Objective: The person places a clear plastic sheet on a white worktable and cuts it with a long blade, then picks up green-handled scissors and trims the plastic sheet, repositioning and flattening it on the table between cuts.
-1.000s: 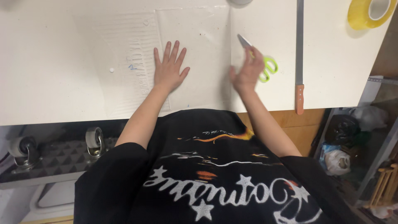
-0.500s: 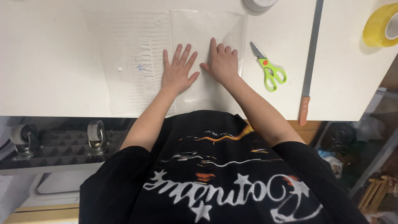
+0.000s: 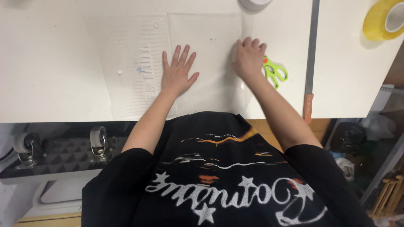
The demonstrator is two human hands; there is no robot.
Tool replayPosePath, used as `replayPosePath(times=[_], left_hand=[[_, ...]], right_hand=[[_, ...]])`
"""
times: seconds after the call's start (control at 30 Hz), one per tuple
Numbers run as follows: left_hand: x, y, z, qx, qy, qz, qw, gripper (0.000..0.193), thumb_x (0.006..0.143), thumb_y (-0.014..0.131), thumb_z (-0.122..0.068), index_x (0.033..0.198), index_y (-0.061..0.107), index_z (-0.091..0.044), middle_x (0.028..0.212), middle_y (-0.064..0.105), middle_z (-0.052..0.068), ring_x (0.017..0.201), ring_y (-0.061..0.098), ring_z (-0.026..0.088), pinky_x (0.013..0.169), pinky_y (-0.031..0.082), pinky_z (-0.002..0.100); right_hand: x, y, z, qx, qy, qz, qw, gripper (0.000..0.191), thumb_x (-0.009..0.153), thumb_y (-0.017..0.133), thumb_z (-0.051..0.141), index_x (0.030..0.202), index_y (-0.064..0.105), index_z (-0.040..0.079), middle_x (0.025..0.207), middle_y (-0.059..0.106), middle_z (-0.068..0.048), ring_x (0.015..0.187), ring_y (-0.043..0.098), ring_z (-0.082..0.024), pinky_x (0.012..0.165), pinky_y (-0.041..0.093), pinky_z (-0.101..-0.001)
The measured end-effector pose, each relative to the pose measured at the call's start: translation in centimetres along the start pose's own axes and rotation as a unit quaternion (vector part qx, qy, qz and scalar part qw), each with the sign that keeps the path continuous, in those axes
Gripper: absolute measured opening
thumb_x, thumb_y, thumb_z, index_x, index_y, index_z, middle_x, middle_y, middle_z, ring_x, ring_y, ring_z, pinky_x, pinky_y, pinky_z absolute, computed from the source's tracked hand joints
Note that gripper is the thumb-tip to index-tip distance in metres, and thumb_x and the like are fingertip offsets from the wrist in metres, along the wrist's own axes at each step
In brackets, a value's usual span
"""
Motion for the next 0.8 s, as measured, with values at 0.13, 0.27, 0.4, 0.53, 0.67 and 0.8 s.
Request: replayPosePath(times=[0.13, 0.27, 0.4, 0.53, 0.67, 0.8], left_hand=[[0.7, -0.5, 0.2, 0.001, 0.000, -0.002, 1.000, 0.073, 0.101, 0.052, -0.055, 0.163, 0.035, -0.020, 0.172, 0.018, 0.007, 0.158, 0.010, 0.031, 0.121, 0.001, 0.070], [1.3, -0.7, 0.4, 0.003, 0.000, -0.004, 1.000, 0.073, 0.101, 0.052, -0.055, 0.163, 0.035, -0.020, 0.173, 0.017, 0.007, 0.158, 0.010, 0.031, 0.122, 0.000, 0.070], [1.9, -1.2, 0.8, 0.003, 0.006, -0.009, 1.000, 0.074, 0.101, 0.053, -0.054, 0.163, 0.037, -0.019, 0.173, 0.017, 0.008, 0.158, 0.010, 0.031, 0.121, 0.000, 0.070], [2.2, -2.2, 0.7, -0.003, 0.013, -0.037, 0.999, 0.073, 0.100, 0.059, -0.052, 0.160, 0.043, -0.014, 0.172, 0.015, 0.016, 0.158, 0.008, 0.038, 0.120, 0.001, 0.072], [2.5, -1.8, -1.7, 0.075, 0.028, -0.040, 0.996, 0.067, 0.095, 0.066, -0.045, 0.154, 0.051, -0.017, 0.170, 0.018, 0.016, 0.156, 0.008, 0.041, 0.115, 0.003, 0.078], [1.8, -1.3, -3.1, 0.032, -0.001, -0.065, 0.997, 0.070, 0.092, 0.067, -0.047, 0.152, 0.052, -0.015, 0.169, 0.018, 0.021, 0.154, 0.008, 0.046, 0.113, 0.005, 0.080]], right_hand=[[-0.9, 1.1, -5.9, 0.039, 0.044, 0.002, 0.998, 0.058, 0.075, 0.089, 0.042, 0.122, 0.069, 0.015, 0.120, 0.057, -0.012, 0.111, 0.050, -0.037, 0.097, 0.037, -0.0546], [-2.5, 2.5, -8.2, 0.099, 0.089, -0.024, 0.991, 0.055, 0.078, 0.089, 0.041, 0.122, 0.067, 0.017, 0.128, 0.054, -0.012, 0.114, 0.048, -0.037, 0.095, 0.037, -0.0525], [-5.3, 3.5, -9.5, 0.226, 0.165, -0.094, 0.955, 0.074, 0.079, 0.090, 0.038, 0.138, 0.058, 0.009, 0.134, 0.050, -0.017, 0.116, 0.047, -0.039, 0.094, 0.038, -0.0514], [-7.3, 4.5, -10.4, 0.254, 0.204, -0.100, 0.940, 0.071, 0.082, 0.091, 0.042, 0.136, 0.059, 0.008, 0.138, 0.050, -0.014, 0.126, 0.046, -0.037, 0.104, 0.038, -0.0513], [-8.5, 5.0, -11.6, 0.272, 0.219, -0.079, 0.934, 0.072, 0.083, 0.090, 0.045, 0.138, 0.060, 0.009, 0.142, 0.049, -0.013, 0.127, 0.046, -0.036, 0.104, 0.040, -0.0499], [-9.9, 5.1, -12.1, 0.277, 0.213, -0.081, 0.934, 0.079, 0.075, 0.091, 0.040, 0.139, 0.059, 0.007, 0.141, 0.048, -0.015, 0.123, 0.045, -0.039, 0.101, 0.041, -0.0488]])
Point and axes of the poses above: each hand's wrist, its own x-axis towards the middle knuckle, its own y-axis out of the palm, z = x × y, the point moved 9 cm from there along x, towards the middle knuckle
